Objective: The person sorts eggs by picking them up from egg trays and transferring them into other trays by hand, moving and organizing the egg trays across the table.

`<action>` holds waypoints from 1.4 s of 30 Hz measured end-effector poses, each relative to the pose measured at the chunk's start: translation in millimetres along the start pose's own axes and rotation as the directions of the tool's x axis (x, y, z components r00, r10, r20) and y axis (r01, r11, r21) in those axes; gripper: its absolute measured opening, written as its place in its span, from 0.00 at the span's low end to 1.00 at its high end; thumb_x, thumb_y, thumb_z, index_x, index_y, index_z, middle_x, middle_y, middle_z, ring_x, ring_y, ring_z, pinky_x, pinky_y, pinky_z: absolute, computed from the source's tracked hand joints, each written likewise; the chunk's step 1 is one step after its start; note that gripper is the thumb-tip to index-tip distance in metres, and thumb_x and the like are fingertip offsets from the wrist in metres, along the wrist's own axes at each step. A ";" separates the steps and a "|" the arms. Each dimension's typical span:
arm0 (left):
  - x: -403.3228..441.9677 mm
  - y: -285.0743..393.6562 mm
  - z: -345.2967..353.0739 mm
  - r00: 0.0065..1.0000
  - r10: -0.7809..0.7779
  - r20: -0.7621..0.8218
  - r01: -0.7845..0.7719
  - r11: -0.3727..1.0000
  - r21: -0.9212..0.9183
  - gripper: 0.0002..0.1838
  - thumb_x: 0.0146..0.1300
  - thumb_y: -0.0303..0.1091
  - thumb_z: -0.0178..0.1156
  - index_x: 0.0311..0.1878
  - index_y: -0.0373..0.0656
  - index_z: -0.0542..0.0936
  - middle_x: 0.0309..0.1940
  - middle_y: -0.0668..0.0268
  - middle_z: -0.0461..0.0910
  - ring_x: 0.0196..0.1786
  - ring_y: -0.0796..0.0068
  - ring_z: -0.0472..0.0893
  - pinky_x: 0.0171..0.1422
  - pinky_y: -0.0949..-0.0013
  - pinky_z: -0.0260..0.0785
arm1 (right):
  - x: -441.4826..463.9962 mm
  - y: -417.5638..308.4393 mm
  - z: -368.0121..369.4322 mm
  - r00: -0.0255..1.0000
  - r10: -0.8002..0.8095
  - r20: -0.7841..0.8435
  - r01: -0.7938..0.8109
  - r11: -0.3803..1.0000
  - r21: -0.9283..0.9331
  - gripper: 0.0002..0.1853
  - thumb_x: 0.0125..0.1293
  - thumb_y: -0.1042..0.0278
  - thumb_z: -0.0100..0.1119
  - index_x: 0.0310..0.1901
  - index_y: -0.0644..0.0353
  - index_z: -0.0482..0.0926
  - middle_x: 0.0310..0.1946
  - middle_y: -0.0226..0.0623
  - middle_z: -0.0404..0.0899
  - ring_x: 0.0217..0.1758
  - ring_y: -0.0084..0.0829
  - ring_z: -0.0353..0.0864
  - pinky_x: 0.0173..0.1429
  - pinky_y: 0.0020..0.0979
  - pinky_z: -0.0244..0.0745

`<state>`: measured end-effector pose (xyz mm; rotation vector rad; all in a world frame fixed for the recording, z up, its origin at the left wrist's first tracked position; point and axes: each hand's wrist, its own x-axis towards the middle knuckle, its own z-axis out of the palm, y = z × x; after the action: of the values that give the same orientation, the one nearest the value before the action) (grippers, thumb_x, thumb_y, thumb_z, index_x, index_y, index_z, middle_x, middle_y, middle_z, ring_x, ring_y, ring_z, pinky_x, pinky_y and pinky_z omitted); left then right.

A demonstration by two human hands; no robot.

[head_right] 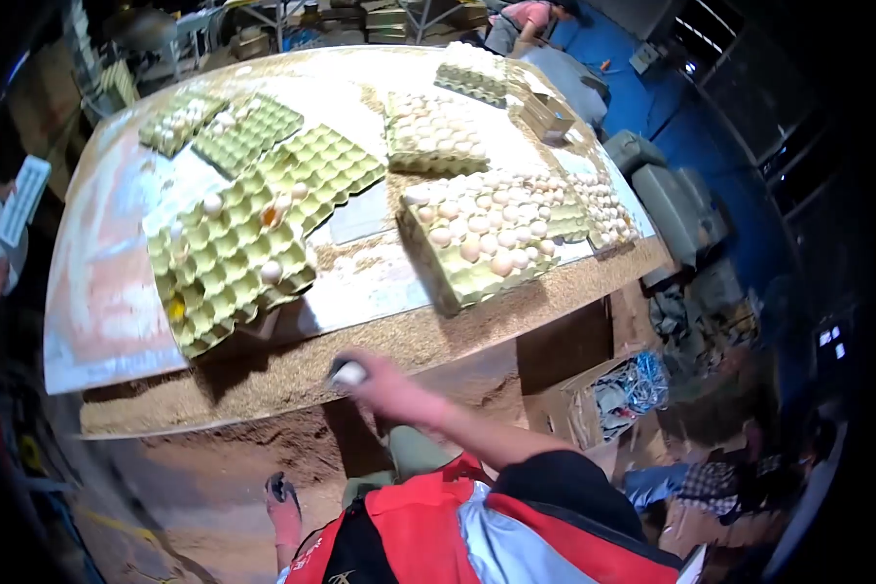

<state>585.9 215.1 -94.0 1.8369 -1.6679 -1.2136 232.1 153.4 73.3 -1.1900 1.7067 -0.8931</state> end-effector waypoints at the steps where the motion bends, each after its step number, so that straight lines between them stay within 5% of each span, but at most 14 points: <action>1: 9.7 25.8 -1.3 0.999 0.052 0.001 -0.052 0.999 -0.011 0.15 0.67 0.28 0.57 0.56 0.36 0.76 0.52 0.52 0.77 0.57 0.56 0.76 0.63 0.62 0.68 | -4.1 -5.4 -47.4 0.981 -0.012 -0.193 0.013 1.000 0.002 0.19 0.64 0.57 0.66 0.53 0.57 0.78 0.42 0.38 0.82 0.37 0.29 0.82 0.46 0.30 0.78; 4: 35.4 115.0 5.2 0.981 0.195 0.016 -0.194 0.981 -0.028 0.16 0.66 0.27 0.57 0.57 0.37 0.76 0.55 0.53 0.77 0.60 0.55 0.76 0.64 0.62 0.67 | -0.7 30.8 -151.8 0.873 -0.032 -0.487 -0.309 0.735 -0.603 0.23 0.66 0.54 0.61 0.57 0.56 0.69 0.52 0.43 0.74 0.45 0.36 0.83 0.48 0.37 0.80; 8: 53.2 242.9 30.4 0.906 0.420 0.049 -0.422 0.904 0.065 0.18 0.65 0.26 0.59 0.58 0.39 0.76 0.58 0.53 0.75 0.62 0.52 0.75 0.65 0.60 0.67 | 25.4 91.3 -210.4 0.854 -0.129 -0.503 -0.349 0.575 -0.740 0.30 0.59 0.57 0.67 0.61 0.53 0.69 0.50 0.47 0.74 0.50 0.48 0.80 0.52 0.47 0.76; 11: 74.4 251.6 56.4 0.892 0.448 -0.052 -0.441 0.891 0.113 0.19 0.62 0.29 0.63 0.57 0.41 0.78 0.58 0.51 0.75 0.61 0.50 0.74 0.66 0.58 0.67 | 20.9 129.3 -237.4 0.831 -0.264 -0.490 -0.171 0.716 -0.677 0.24 0.58 0.59 0.66 0.55 0.54 0.76 0.42 0.47 0.78 0.45 0.45 0.80 0.49 0.44 0.76; 12: 66.3 287.3 50.7 0.872 0.472 -0.131 -0.449 0.877 0.170 0.19 0.60 0.30 0.64 0.56 0.42 0.79 0.54 0.52 0.76 0.58 0.52 0.75 0.64 0.59 0.68 | 20.1 94.7 -245.7 0.872 -0.066 -0.484 -0.243 0.801 -0.547 0.23 0.57 0.63 0.67 0.55 0.54 0.76 0.44 0.45 0.77 0.42 0.45 0.81 0.48 0.43 0.76; 16: 93.0 315.4 21.2 0.903 0.405 -0.145 -0.383 0.910 0.158 0.18 0.57 0.28 0.66 0.52 0.43 0.80 0.48 0.55 0.78 0.48 0.57 0.79 0.55 0.60 0.71 | 47.4 72.8 -253.4 0.815 -0.324 -0.480 -0.015 0.816 -0.578 0.18 0.57 0.71 0.66 0.51 0.57 0.78 0.46 0.41 0.77 0.42 0.42 0.81 0.48 0.40 0.76; 19: 135.3 280.0 -13.1 0.637 0.668 -0.385 -0.410 0.717 0.564 0.16 0.58 0.28 0.66 0.50 0.41 0.81 0.48 0.56 0.79 0.46 0.56 0.80 0.53 0.60 0.73 | 88.2 30.1 -228.8 0.897 -0.247 -0.366 0.137 0.943 -0.302 0.15 0.59 0.75 0.64 0.48 0.61 0.79 0.45 0.41 0.78 0.40 0.40 0.81 0.47 0.35 0.77; 20: 153.6 295.3 -38.4 0.844 0.439 -0.309 -0.365 0.891 0.269 0.15 0.58 0.28 0.65 0.51 0.42 0.82 0.49 0.54 0.78 0.47 0.55 0.80 0.53 0.59 0.74 | 104.4 16.4 -212.1 0.901 -0.276 -0.335 0.211 0.953 -0.218 0.14 0.59 0.76 0.63 0.48 0.61 0.79 0.44 0.41 0.79 0.40 0.40 0.82 0.47 0.35 0.77; 24: 274.0 300.4 -84.1 0.679 0.642 -0.356 -0.354 0.711 0.607 0.19 0.62 0.34 0.62 0.57 0.44 0.78 0.52 0.52 0.78 0.57 0.51 0.76 0.64 0.54 0.67 | 183.1 -63.6 -124.5 0.896 -0.444 0.023 0.444 0.891 -0.100 0.14 0.60 0.73 0.63 0.48 0.60 0.81 0.45 0.43 0.81 0.44 0.43 0.83 0.48 0.36 0.78; 26: 329.2 323.6 -106.8 0.784 0.586 -0.206 -0.401 0.731 0.552 0.21 0.60 0.31 0.59 0.58 0.43 0.77 0.54 0.53 0.77 0.59 0.51 0.75 0.67 0.55 0.65 | 236.8 -94.2 -71.8 0.813 -0.570 0.121 0.582 0.783 -0.220 0.18 0.61 0.69 0.62 0.54 0.56 0.79 0.51 0.44 0.79 0.51 0.44 0.82 0.54 0.39 0.76; 30: 421.6 306.3 -114.1 0.841 0.539 0.042 -0.410 0.587 0.698 0.24 0.57 0.33 0.62 0.58 0.41 0.75 0.57 0.55 0.76 0.60 0.53 0.74 0.69 0.57 0.63 | 349.8 -125.0 20.3 0.723 -0.665 0.187 0.615 0.497 -0.612 0.28 0.61 0.70 0.59 0.65 0.53 0.69 0.62 0.43 0.73 0.66 0.45 0.70 0.68 0.43 0.65; 33: 418.1 308.7 -120.9 0.837 0.534 0.117 -0.430 0.511 0.744 0.23 0.58 0.35 0.63 0.58 0.43 0.75 0.55 0.53 0.74 0.58 0.53 0.73 0.66 0.57 0.64 | 400.7 -112.3 57.8 0.830 -0.475 0.292 0.495 0.388 -0.777 0.29 0.58 0.72 0.58 0.64 0.53 0.69 0.60 0.43 0.73 0.66 0.47 0.69 0.68 0.45 0.62; 40: 435.1 308.2 -136.4 0.789 0.597 0.145 -0.537 0.555 0.635 0.25 0.50 0.35 0.70 0.53 0.42 0.76 0.50 0.53 0.75 0.56 0.52 0.74 0.63 0.55 0.67 | 392.5 -109.0 49.3 0.701 -0.700 0.135 0.612 0.494 -0.618 0.15 0.63 0.64 0.58 0.50 0.55 0.74 0.46 0.40 0.77 0.55 0.40 0.74 0.63 0.40 0.64; 42: 437.6 311.4 -148.1 0.789 0.598 0.142 -0.590 0.674 0.445 0.25 0.50 0.34 0.69 0.52 0.41 0.76 0.45 0.53 0.79 0.51 0.53 0.78 0.58 0.55 0.70 | 371.9 -126.8 39.6 0.844 -0.536 0.000 0.498 0.784 -0.370 0.22 0.56 0.65 0.66 0.52 0.60 0.75 0.47 0.40 0.77 0.54 0.40 0.76 0.60 0.39 0.71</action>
<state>478.9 -304.6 75.8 1.2956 -2.4471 -0.5311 243.0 -241.3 81.9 -1.9599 1.6947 -1.0021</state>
